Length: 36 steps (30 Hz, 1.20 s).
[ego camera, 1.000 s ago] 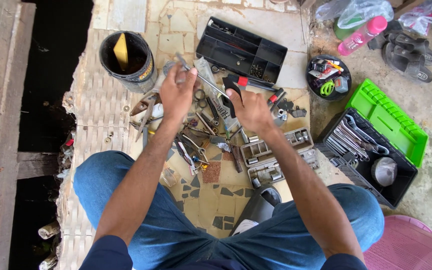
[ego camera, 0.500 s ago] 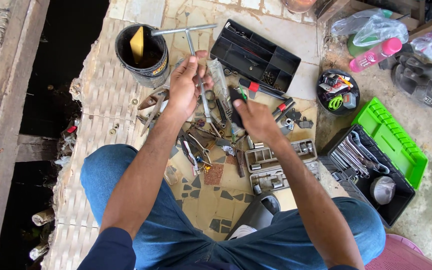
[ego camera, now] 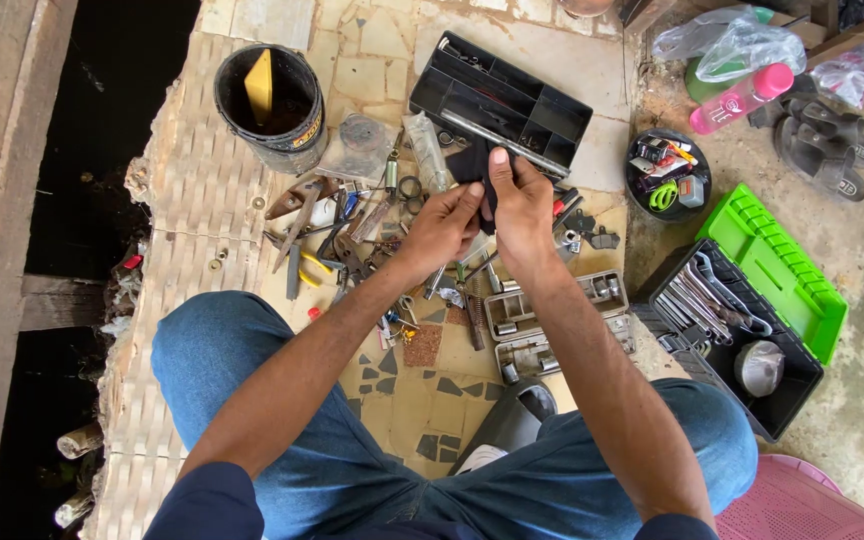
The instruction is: Repairing or assembling small mechanical components and wiring using hand tools on a floor workspace.
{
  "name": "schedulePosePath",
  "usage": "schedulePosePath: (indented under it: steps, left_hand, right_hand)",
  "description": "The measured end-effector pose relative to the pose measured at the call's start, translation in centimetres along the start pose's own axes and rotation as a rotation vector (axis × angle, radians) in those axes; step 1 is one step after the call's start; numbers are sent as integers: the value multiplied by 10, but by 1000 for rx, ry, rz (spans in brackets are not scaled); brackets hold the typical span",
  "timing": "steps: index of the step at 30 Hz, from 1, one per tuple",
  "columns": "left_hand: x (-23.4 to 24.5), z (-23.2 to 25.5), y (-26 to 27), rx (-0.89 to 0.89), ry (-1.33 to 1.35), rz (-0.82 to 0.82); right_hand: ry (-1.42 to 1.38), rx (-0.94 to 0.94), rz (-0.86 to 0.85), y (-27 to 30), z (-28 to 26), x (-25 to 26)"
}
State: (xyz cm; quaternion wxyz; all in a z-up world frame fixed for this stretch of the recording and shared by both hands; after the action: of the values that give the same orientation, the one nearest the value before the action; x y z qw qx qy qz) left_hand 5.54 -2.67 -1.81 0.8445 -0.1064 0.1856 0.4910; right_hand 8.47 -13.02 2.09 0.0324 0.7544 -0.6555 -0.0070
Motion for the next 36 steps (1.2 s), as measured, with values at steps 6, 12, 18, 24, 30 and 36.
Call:
schedulePosePath:
  steps: [6,12,18,24,30,36]
  left_hand:
    - [6,5,1,8,-260,56]
    - [27,28,13,115,-572,183]
    - [46,79,19,-20,-604,184]
    - [37,90,19,79,-832,30]
    - [10,85,14,163,-1065,-158]
    - [-9,84,19,173,-1385,-314]
  right_hand:
    - [-171,-69,137,-3,40,10]
    - [201,-93,-100,20,-32,-11]
    - [630,-405,-175,10,11,34]
    - [125,-175,-170,7,-62,34]
    - [644,34,-182,-2,-25,21]
    - [739,45,-90,-3,-22,23]
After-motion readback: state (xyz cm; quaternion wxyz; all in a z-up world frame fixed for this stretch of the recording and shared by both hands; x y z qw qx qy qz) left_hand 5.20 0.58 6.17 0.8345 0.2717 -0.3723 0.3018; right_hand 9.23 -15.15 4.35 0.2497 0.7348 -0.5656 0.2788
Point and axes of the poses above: each hand's wrist, its own y-axis away from the middle knuckle, its own x-axis out of the back of the hand, z = x × y, the point moved 6 cm from there along -y, towards the middle knuckle, and after that the axes turned 15 degrees about -z, right-handed, at the moved point
